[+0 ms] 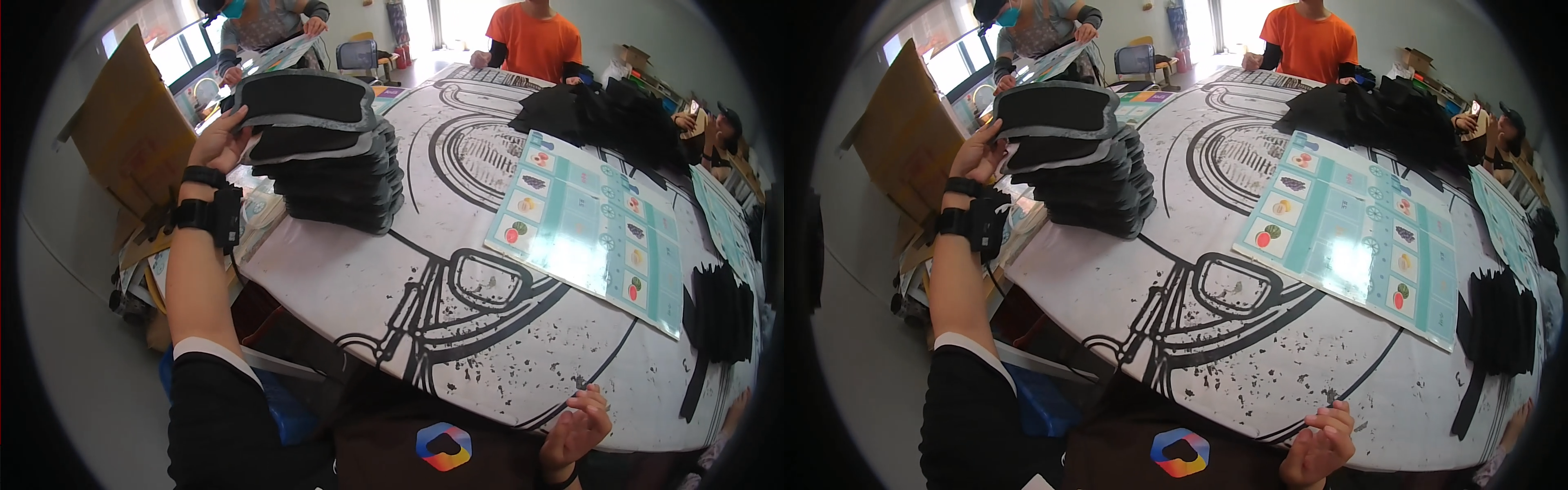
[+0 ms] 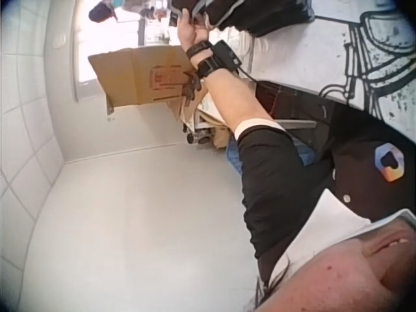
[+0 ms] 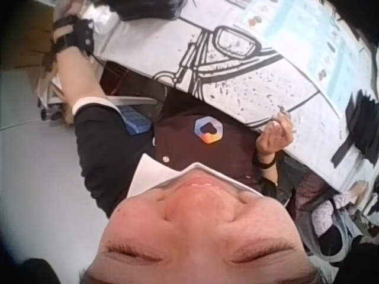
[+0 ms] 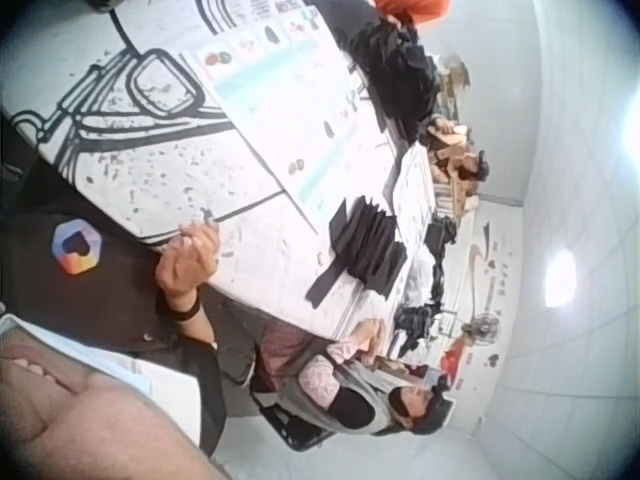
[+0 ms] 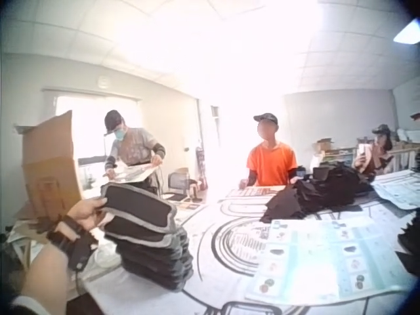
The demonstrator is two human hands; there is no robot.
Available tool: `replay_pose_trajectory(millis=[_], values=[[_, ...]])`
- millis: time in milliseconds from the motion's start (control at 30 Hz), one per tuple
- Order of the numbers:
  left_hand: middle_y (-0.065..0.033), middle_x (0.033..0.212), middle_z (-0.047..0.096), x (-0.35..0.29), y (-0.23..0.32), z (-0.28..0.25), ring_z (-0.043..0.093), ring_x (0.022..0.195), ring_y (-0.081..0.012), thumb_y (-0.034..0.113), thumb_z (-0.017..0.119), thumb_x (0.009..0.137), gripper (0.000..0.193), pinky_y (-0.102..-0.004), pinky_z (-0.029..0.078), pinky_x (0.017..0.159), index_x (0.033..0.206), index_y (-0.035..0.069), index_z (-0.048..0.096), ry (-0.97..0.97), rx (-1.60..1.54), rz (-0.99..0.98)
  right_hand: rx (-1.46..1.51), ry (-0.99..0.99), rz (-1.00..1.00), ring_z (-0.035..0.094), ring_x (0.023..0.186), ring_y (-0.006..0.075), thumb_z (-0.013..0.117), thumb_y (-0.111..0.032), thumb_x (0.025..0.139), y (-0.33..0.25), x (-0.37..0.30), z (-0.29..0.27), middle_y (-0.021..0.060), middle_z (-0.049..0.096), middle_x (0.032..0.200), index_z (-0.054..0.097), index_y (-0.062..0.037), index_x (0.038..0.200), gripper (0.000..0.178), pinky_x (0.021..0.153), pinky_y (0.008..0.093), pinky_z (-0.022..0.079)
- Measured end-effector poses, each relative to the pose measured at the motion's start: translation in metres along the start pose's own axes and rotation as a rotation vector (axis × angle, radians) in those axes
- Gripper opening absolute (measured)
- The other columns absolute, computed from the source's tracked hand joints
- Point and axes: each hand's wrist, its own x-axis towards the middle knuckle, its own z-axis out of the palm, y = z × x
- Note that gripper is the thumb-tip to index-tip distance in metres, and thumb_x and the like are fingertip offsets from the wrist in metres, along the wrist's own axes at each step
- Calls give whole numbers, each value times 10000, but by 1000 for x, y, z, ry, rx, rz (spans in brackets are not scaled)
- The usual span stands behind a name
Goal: Manually align and press fabric layers together to assemble shoe upper components.
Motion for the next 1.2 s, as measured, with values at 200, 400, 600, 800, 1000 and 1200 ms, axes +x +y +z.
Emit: replay_pose_trajectory(millis=[200, 400, 600, 800, 1000, 1200], values=[[-32, 958, 614, -7, 1, -14, 601, 757, -97, 106, 633, 843, 204, -158, 512, 596, 1021, 48, 552, 27, -49, 3, 6, -35, 30, 449, 966, 231, 438, 23, 764, -2, -1, 1, 110, 513, 930, 351, -37, 1133, 384, 1012, 484, 276], [-6, 996, 596, 3, -21, -8, 551, 806, -75, 134, 608, 861, 194, -188, 463, 657, 1037, 76, 551, 1, 271, -37, 36, -66, -3, 450, 955, 231, 457, 24, 757, 1, 0, -4, 107, 514, 934, 353, -35, 1131, 393, 1006, 491, 266], [-38, 1035, 605, 12, -23, -43, 560, 911, -122, 171, 601, 845, 319, -231, 416, 722, 1137, 56, 546, 33, 510, -33, 112, -51, -8, 558, 883, 234, 553, 92, 708, 4, 9, 6, 110, 602, 885, 437, -47, 1076, 409, 915, 460, 354], [-138, 1166, 532, 9, -38, -28, 492, 1101, -250, 302, 617, 839, 432, -336, 364, 946, 1170, 33, 549, 183, 1614, 600, 70, -99, 15, 536, 906, 230, 524, 86, 723, 0, 12, -3, 100, 612, 894, 416, -62, 1098, 418, 940, 455, 328], [-126, 1303, 457, -47, -35, 43, 427, 1206, -276, 464, 610, 803, 620, -359, 296, 1027, 1239, 35, 507, -502, 1422, 714, 61, -100, 5, 563, 902, 215, 558, 88, 734, -1, 12, -5, 73, 627, 920, 444, -56, 1088, 400, 913, 432, 364], [-123, 1334, 447, -37, -29, 24, 397, 1248, -268, 402, 684, 722, 694, -361, 277, 1049, 1270, 26, 486, -494, 1287, 513, 74, -110, 10, 561, 899, 228, 529, 89, 720, -1, 12, -4, 100, 621, 894, 433, -62, 1081, 403, 936, 445, 333]])
